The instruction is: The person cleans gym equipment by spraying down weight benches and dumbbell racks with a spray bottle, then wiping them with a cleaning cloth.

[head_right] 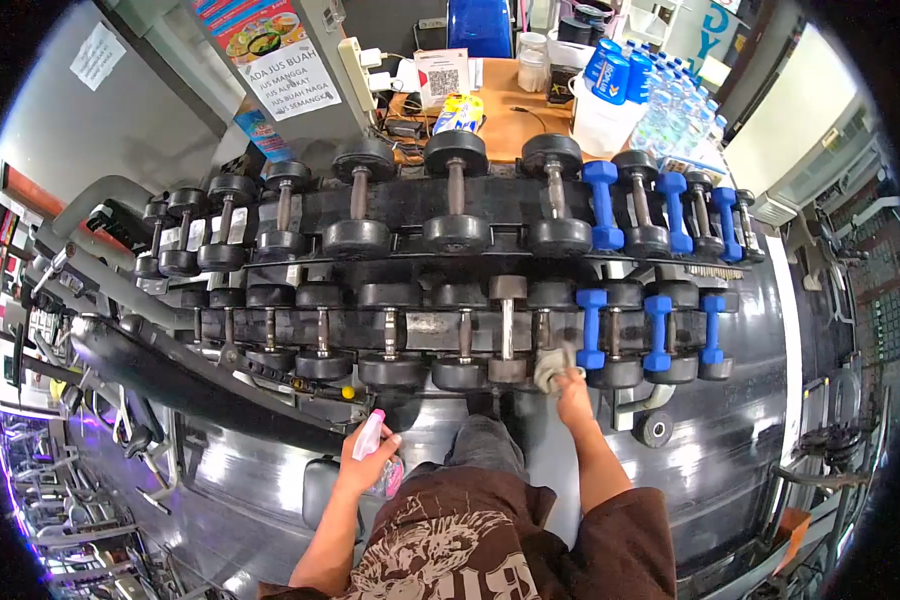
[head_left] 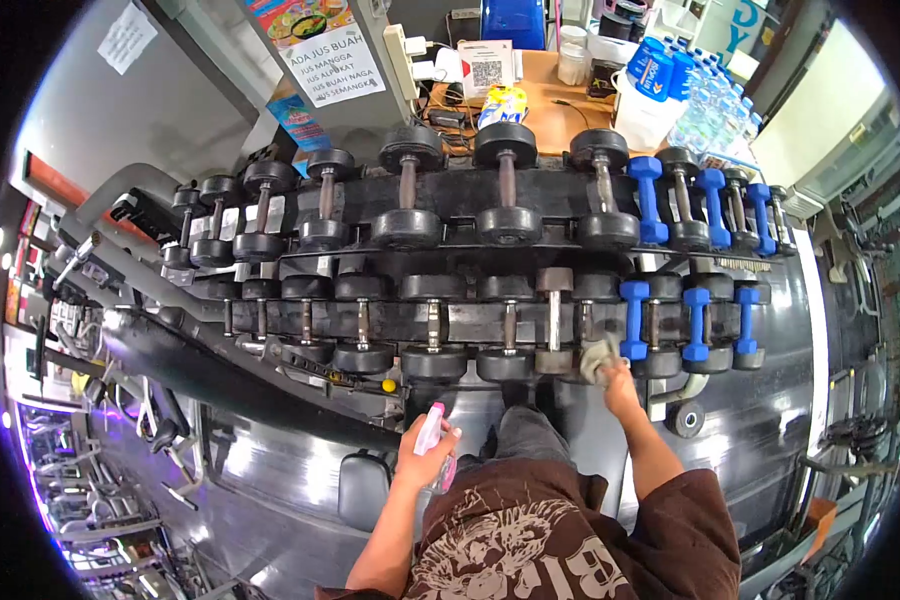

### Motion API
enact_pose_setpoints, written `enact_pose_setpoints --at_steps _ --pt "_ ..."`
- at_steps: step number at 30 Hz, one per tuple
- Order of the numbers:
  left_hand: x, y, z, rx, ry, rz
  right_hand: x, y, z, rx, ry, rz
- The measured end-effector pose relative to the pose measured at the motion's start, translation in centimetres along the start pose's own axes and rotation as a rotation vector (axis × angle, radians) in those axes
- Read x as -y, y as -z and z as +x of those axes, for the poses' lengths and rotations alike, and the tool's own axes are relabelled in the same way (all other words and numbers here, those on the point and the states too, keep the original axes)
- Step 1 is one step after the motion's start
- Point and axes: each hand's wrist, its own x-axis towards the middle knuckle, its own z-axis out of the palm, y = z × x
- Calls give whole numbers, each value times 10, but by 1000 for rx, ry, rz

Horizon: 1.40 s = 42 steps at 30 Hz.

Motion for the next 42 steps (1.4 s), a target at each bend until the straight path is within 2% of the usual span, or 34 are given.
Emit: enact_pose_setpoints --at_steps 2,6,10,12,16,18,20,22,23,26,28,32,36,42 --pt "4 11 -20 -16 -17 16 27 30 -11 -67 -324 219" --pt "28 29 -62 -54 39 -34 51 16 -35 -314 -275 166" --pt "69 45 -105 -35 78 21 95 7 -52 -70 81 143" --pt "81 48 -125 -25 114 27 121 4 -69 -93 56 222" --pt "92 44 -149 -30 71 -30 135 -3 -125 -33 -200 393" --pt "95 38 -152 -14 72 -40 126 -6 -162 155 -448 508" --pt "94 30 -147 25 84 -69 104 -16 -210 115 -409 411" --pt "94 18 -144 61 120 -131 82 -17 -257 203 -524 377" --pt "102 11 -141 82 74 -97 69 -15 -277 248 -575 359" --pt "90 -13 -137 189 50 32 40 -4 -342 197 -697 345" --pt "90 -35 -139 211 63 -59 21 -6 -379 92 -796 428" --pt "82 -64 -164 299 61 -17 -5 -15 -450 122 -922 361" --pt "107 -85 -204 301 -12 13 -16 -27 -497 177 -907 314" --pt "161 -103 -306 202 99 47 -42 -43 -558 120 -820 422"
